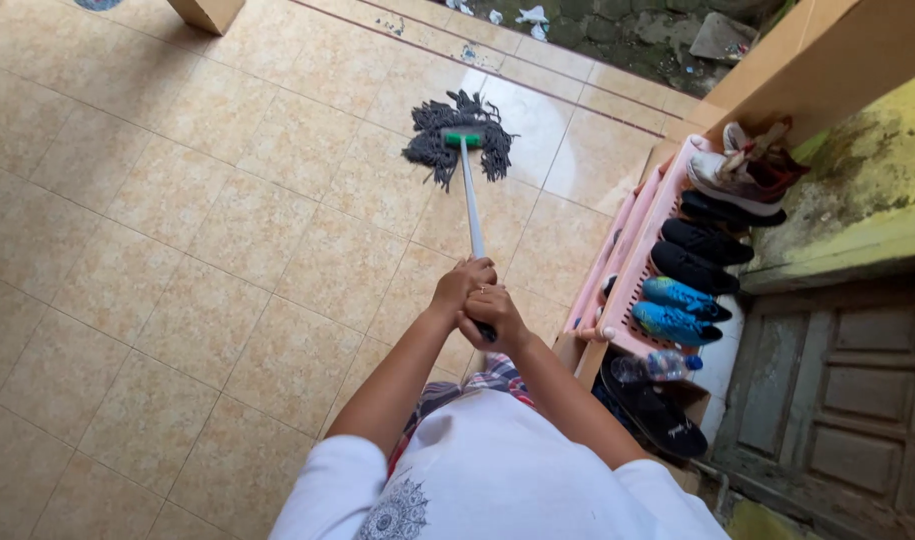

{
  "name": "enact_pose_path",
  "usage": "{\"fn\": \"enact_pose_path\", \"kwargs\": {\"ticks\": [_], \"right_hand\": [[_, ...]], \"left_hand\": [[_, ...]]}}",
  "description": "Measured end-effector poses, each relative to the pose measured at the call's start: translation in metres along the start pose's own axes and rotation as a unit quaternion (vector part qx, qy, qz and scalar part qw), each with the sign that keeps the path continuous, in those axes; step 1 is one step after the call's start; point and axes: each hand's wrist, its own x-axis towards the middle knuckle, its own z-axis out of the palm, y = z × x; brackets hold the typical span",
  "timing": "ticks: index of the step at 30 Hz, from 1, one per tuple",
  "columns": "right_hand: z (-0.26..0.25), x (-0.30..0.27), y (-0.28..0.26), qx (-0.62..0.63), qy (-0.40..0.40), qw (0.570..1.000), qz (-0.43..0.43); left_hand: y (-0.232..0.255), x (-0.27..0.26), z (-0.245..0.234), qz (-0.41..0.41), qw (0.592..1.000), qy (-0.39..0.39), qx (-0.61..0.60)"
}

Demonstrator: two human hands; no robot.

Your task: The person is mopping a tiled floor using a mop, moving it across the surface and around objects.

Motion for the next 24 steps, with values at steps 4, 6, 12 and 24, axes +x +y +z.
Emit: {"fn": "enact_pose_path", "kwargs": {"ticks": [4, 6, 12, 24], "right_hand": [[-0.056, 0.039, -0.026, 0.034, 0.031, 0.999, -0.002], [-0.073, 0.059, -0.015, 0.041, 0.054, 0.998, -0.008], [-0.074, 0.069, 0.082, 0.028, 0.069, 0.996, -0.040], [-0.129, 0.087, 0.064, 0.043, 0.018, 0.999, -0.004]], "left_hand": [[0.061, 0.034, -0.052, -0.033, 0.999, -0.008, 0.006], [0.073, 0.061, -0.065, -0.037, 0.999, -0.015, 0.009], [0.008, 0.125, -0.023, -0.015, 0.999, 0.019, -0.035], [0.048, 0.154, -0.042, -0.035, 0.999, -0.012, -0.010]]}}
